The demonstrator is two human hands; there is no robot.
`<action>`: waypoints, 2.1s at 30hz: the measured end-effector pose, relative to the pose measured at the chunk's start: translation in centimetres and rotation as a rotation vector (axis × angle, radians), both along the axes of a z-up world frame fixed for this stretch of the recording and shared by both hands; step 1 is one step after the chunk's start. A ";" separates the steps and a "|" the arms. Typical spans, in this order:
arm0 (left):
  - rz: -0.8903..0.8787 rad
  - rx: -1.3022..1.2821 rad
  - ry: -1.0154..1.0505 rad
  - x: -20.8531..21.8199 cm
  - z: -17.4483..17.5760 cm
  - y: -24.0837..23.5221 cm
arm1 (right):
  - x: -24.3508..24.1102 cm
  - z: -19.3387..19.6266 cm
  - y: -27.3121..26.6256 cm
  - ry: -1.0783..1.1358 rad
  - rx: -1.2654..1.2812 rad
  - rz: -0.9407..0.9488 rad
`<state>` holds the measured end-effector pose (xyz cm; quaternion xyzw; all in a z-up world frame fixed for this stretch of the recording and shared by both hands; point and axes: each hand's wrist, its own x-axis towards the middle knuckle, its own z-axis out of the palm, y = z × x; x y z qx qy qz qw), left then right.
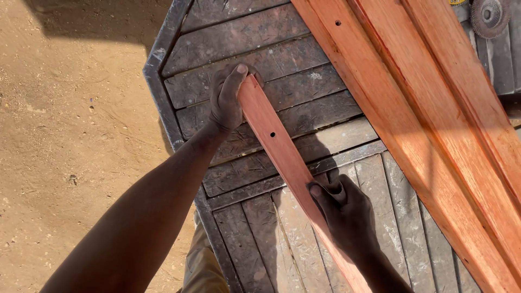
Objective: Sanding a wooden plank manually with sandpaper
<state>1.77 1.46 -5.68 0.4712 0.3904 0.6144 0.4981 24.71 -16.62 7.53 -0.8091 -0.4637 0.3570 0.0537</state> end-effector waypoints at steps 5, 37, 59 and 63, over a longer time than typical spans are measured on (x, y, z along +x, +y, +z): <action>0.010 0.012 -0.021 0.5 0.5 0.1 | -3.1 -2.1 5.9 0.093 0.129 0.011; 0.059 -0.002 0.097 0.3 1.1 -0.5 | -4.4 -1.9 6.0 0.037 0.075 0.197; 0.032 0.019 -0.067 -0.1 -1.0 -0.2 | -4.0 -1.1 4.4 0.067 0.049 0.071; 0.016 0.042 -0.082 -0.1 -1.1 0.1 | -8.5 -4.0 11.7 0.247 0.420 0.267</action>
